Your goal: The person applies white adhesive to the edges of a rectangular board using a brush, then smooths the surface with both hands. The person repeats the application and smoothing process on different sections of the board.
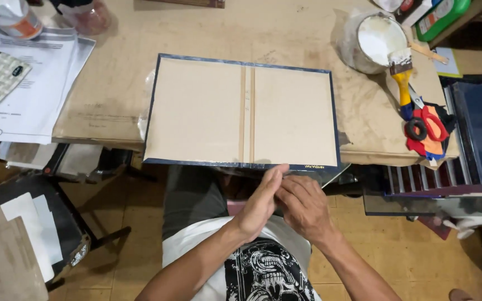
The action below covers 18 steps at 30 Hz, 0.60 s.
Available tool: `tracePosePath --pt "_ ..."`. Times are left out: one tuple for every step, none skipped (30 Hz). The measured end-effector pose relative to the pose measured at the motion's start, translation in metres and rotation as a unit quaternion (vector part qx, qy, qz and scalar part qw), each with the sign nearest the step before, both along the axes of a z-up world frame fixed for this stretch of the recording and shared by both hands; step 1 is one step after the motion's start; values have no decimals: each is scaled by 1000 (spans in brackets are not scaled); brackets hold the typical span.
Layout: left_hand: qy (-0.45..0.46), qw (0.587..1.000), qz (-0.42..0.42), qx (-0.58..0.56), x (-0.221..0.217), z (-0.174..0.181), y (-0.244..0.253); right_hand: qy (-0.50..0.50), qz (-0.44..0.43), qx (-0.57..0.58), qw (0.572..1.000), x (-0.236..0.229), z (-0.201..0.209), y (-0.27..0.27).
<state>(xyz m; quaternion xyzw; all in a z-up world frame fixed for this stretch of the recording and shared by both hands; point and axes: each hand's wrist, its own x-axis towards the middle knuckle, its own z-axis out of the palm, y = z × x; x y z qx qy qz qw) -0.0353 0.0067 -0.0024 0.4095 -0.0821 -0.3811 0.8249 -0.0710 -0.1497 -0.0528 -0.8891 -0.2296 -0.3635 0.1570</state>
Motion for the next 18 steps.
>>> tracePosePath --pt "0 1000 2 -1 -1 0 0 0 2 -1 1000 -1 1 0" --pt "14 1000 0 -5 0 0 0 12 8 75 997 0 2 -1" --pt "28 1000 -2 -9 0 1 1 24 14 150 988 1 3 -1" --pt "24 1000 6 -9 5 -1 3 21 23 151 988 -2 20 -2" --pt "-58 998 17 6 9 -4 5 33 14 160 986 -5 36 -3" --pt "-134 990 29 25 11 -8 9 52 7 171 984 -11 51 -4" --pt "-133 990 38 29 9 -5 10 54 17 173 983 -15 45 -4" --pt "-135 990 34 39 9 -2 11 50 14 180 982 -17 38 -4" --pt "-136 989 29 48 10 2 12 46 11 187 981 -19 32 -4" --pt "-139 988 41 48 10 -1 12 44 23 185 982 -21 26 -3" --pt "-115 992 31 42 10 -4 13 25 8 197 980 -22 19 -2" --pt "-86 995 22 35 8 -8 13 10 -7 209 978 -26 13 -1" --pt "-86 995 35 34 8 -8 15 13 5 207 978 -26 5 0" --pt "-94 994 32 47 6 -10 16 7 -12 231 973 -28 -3 0" --pt "-102 993 29 59 5 -11 17 1 -29 256 966 -29 -11 0" --pt "-100 993 38 59 4 -12 18 6 -21 254 967 -29 -10 4" --pt "-96 993 53 41 3 -13 18 8 -28 234 972 -29 -9 7" --pt "-94 993 64 25 4 -14 19 9 -38 214 976 -29 -8 11"
